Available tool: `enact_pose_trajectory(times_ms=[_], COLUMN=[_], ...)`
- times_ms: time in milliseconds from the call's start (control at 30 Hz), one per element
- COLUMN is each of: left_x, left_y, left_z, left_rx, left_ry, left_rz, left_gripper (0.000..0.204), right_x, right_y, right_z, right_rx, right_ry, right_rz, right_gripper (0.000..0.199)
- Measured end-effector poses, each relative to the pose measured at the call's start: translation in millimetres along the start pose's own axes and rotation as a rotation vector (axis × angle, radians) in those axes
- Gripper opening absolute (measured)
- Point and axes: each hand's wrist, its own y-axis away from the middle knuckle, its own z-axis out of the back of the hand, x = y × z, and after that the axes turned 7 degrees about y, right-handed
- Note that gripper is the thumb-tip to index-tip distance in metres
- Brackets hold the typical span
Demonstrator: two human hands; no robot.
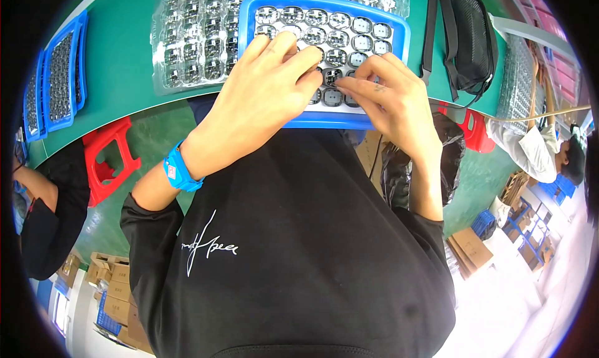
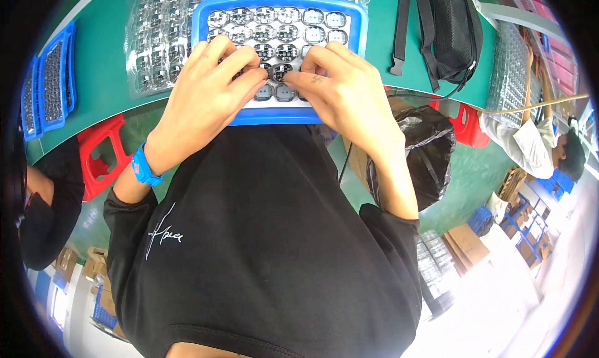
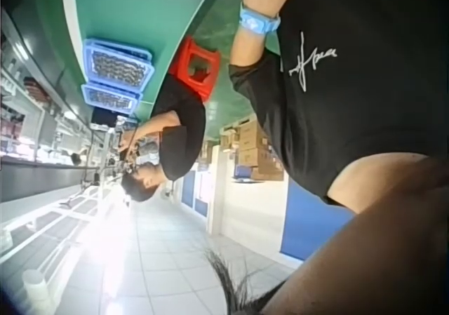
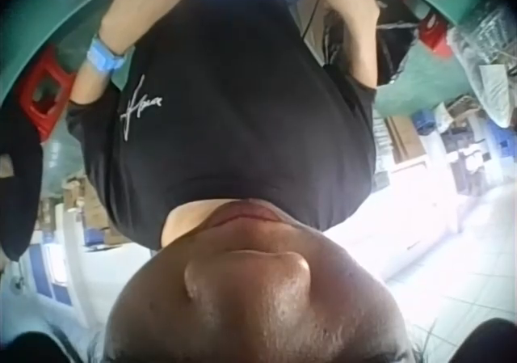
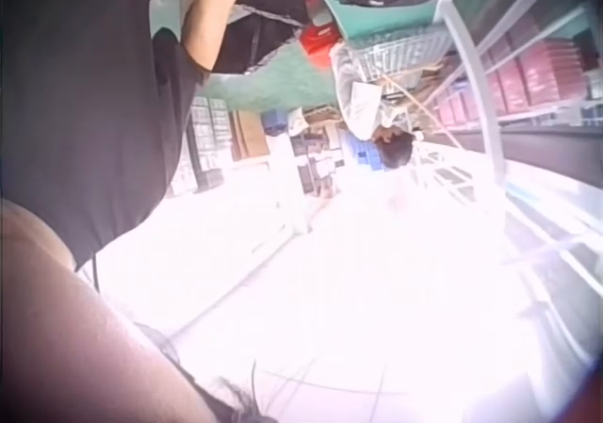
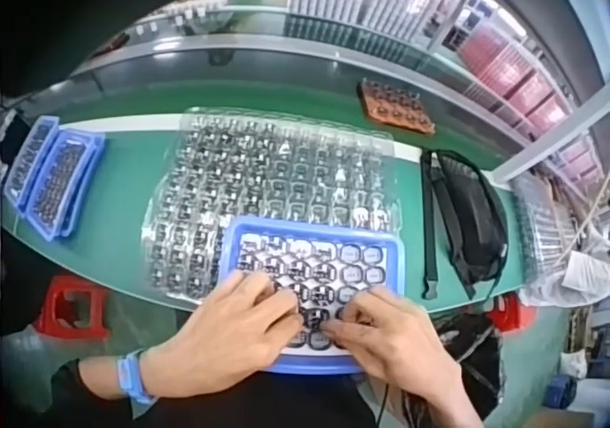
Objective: Sorting small electronic components from a bulk sheet into a tray with designated slots.
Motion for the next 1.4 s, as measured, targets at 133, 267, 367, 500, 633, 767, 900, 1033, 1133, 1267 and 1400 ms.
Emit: enact_pose_trajectory(times_ms=[133, 267, 367, 500, 633, 767, 900, 1033, 1133, 1267, 1400], left_x=[-0.4, -0.3, 0.4, -0.1, -0.6, 14.1, 32.8, 97.8, 112.0, 106.0, 85.1], left_y=[0.0, -1.6, -3.2, -5.8, -10.7, -38.0, -111.8, -161.0, -175.5, -180.6, -161.4], left_z=[1.3, 2.9, 3.6, 6.4, 12.8, 34.1, 40.8, -29.0, -42.0, -45.2, -31.1], left_rx=[0.013, 0.025, 0.024, 0.037, 0.004, -0.206, -0.093, 0.038, 0.189, 0.187, -0.071], left_ry=[-0.002, 0.014, 0.014, 0.019, 0.164, 0.137, 0.365, 0.37, 0.317, 0.211, 0.158], left_rz=[0.011, 0.029, 0.03, 0.028, 0.057, 0.027, -0.009, -0.04, 0.036, 0.075, -0.036], left_gripper=[0.016, 0.017, 0.016, 0.017, 0.022, 0.026, 0.023, 0.031, 0.031, 0.027, 0.022], right_x=[-0.8, 6.1, 7.9, 7.6, 10.3, -12.1, -81.2, -138.7, -158.5, -153.8, -133.0], right_y=[1.5, -1.9, -6.8, -10.2, -9.5, -11.4, -17.3, -45.3, -59.4, -72.6, -59.3], right_z=[0.9, 9.8, 7.5, 3.3, 6.7, 24.5, 43.5, 30.4, 18.4, 18.2, 31.4], right_rx=[-0.006, 0.018, 0.044, 0.057, 0.084, -0.06, -0.133, -0.027, 0.109, 0.198, -0.054], right_ry=[-0.014, 0.093, 0.147, 0.144, 0.171, 0.01, 0.152, -0.042, -0.017, 0.122, 0.04], right_rz=[-0.005, 0.008, 0.023, 0.041, 0.017, -0.048, -0.239, -0.12, -0.129, -0.237, -0.181], right_gripper=[0.023, 0.02, 0.017, 0.016, 0.017, 0.016, 0.018, 0.02, 0.02, 0.018, 0.018])
